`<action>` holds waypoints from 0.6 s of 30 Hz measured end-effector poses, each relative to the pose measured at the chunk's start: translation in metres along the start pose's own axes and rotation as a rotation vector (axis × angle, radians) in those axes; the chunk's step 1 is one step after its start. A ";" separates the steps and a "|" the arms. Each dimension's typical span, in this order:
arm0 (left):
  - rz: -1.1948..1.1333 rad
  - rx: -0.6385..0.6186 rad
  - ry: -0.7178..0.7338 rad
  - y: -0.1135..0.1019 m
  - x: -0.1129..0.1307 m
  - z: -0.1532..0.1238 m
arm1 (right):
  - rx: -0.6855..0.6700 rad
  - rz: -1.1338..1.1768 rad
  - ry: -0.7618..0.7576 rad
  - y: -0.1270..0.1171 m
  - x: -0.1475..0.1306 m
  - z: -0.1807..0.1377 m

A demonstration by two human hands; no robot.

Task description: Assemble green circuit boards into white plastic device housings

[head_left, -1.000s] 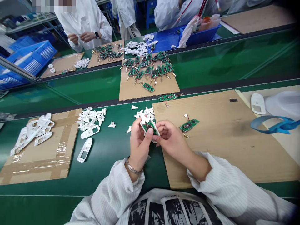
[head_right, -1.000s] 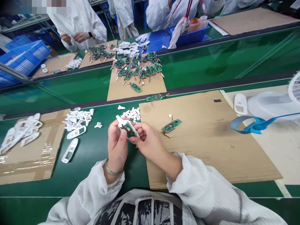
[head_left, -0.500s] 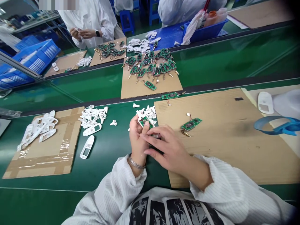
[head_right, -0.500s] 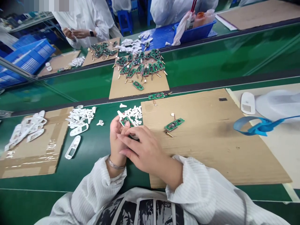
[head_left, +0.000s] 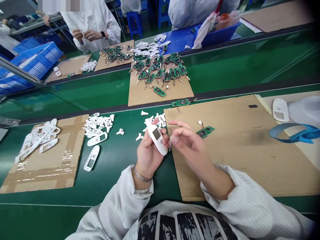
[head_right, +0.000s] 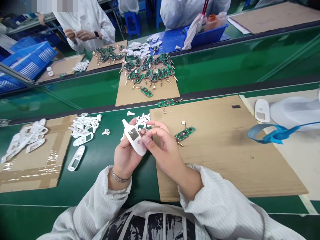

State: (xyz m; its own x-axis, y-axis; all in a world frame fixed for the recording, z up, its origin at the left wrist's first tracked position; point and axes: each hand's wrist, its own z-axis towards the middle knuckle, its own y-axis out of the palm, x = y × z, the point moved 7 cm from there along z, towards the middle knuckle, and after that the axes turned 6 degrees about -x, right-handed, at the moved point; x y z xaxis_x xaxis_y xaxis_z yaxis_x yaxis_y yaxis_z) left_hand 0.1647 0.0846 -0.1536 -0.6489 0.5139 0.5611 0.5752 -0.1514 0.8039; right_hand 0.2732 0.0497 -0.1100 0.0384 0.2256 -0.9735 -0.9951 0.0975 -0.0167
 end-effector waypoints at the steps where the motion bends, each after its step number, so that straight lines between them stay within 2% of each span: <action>1: -0.008 0.006 -0.028 0.001 -0.004 -0.001 | -0.007 -0.002 0.032 0.002 0.004 0.001; 7: -0.052 -0.008 -0.146 0.002 -0.023 -0.006 | -0.024 -0.089 0.045 0.006 0.004 0.003; 14: -0.045 -0.048 -0.125 0.006 -0.024 -0.008 | 0.068 -0.224 0.037 0.001 0.004 0.002; 16: -0.054 -0.040 -0.132 0.009 -0.024 -0.008 | 0.090 -0.168 0.033 0.000 0.005 0.001; 18: -0.077 -0.066 -0.157 0.014 -0.026 -0.009 | 0.071 0.012 0.097 0.003 0.011 0.000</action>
State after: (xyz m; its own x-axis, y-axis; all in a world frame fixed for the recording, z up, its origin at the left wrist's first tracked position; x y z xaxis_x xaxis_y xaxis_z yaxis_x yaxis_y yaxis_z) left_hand 0.1854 0.0616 -0.1549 -0.6013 0.6508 0.4636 0.4894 -0.1587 0.8575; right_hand 0.2702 0.0524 -0.1211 0.0142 0.1329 -0.9910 -0.9863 0.1650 0.0080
